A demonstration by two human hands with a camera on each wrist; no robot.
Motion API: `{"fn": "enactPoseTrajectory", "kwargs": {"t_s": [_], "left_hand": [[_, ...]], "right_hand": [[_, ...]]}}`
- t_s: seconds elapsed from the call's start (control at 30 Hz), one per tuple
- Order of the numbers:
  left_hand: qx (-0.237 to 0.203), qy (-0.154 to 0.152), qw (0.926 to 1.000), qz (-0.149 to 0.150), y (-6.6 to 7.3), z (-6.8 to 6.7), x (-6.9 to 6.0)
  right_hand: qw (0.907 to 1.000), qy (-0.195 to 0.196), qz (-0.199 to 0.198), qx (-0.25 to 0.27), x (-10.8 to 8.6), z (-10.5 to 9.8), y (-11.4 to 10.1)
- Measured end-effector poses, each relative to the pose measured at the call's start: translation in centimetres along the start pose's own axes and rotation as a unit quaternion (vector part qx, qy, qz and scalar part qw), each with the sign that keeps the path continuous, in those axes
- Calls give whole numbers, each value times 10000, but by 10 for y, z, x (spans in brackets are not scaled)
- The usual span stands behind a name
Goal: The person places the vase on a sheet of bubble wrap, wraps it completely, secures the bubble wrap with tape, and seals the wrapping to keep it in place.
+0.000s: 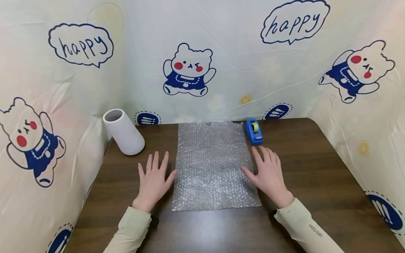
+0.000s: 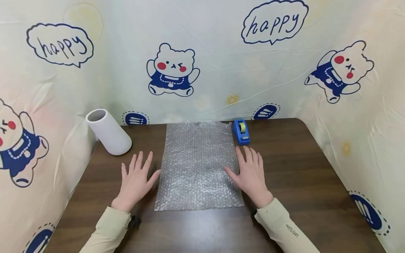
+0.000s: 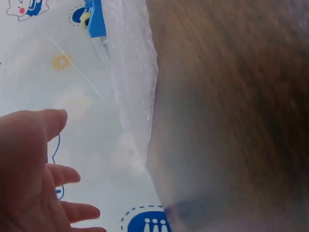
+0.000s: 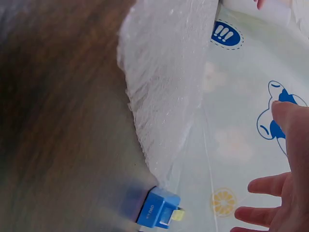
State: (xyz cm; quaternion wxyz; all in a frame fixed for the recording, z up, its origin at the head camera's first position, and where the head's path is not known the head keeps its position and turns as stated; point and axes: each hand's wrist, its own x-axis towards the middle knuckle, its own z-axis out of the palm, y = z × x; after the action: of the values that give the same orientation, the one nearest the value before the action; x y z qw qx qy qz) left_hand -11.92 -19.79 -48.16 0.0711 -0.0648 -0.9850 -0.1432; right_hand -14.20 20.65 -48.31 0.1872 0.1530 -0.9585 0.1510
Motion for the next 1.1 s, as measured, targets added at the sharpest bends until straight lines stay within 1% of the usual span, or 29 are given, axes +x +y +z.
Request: {"fn": "enactPoseTrajectory", "kwargs": {"t_s": [0.07,0.13,0.23,0.3,0.37,0.47,0.53,0.57,0.63,0.77,0.87,0.93,1.0,1.1], "left_hand": [[-52,77,9999,-38,-1,-2,1],[-98,211,9997,-59,-1,-4,3],[-188,514,9985,-38,-5,-7,5],[-242,779,9967,45,-9,-9,8],[-378,918,9950,60,-14,-12,11],[-705,987,9926,-66,-24,-17,15],[-969,1031,9895,-293,-32,-21,18],[-1073,1114,9872,-401,-36,-23,19],[-1279,1393,9801,-602,-45,-26,22],[-1689,2049,9589,-999,-62,-33,31],[-1917,2339,9444,-1288,-73,-39,37],[-1966,2438,9384,-1461,-79,-42,41],[-1963,2502,9344,-1605,-84,-45,45],[-1909,2631,9298,-1726,-92,-48,53]], "right_hand": [[10000,7,6,10,0,-1,0],[9999,-84,60,3,1,-1,1],[9996,-255,144,-25,1,-2,1],[9994,-322,151,-17,2,-2,2],[9993,-345,127,-5,3,-3,2],[9993,-355,81,-28,5,-2,2],[9991,-402,63,-70,5,-2,0],[9991,-418,56,-96,5,-2,0],[9989,-441,43,-141,5,-1,-2],[9989,-424,19,-180,5,0,-2],[9990,-408,-7,-199,5,1,-1],[9989,-423,-9,-200,5,1,-1],[9988,-445,3,-189,5,1,0],[9988,-453,42,-188,5,1,1]]}}
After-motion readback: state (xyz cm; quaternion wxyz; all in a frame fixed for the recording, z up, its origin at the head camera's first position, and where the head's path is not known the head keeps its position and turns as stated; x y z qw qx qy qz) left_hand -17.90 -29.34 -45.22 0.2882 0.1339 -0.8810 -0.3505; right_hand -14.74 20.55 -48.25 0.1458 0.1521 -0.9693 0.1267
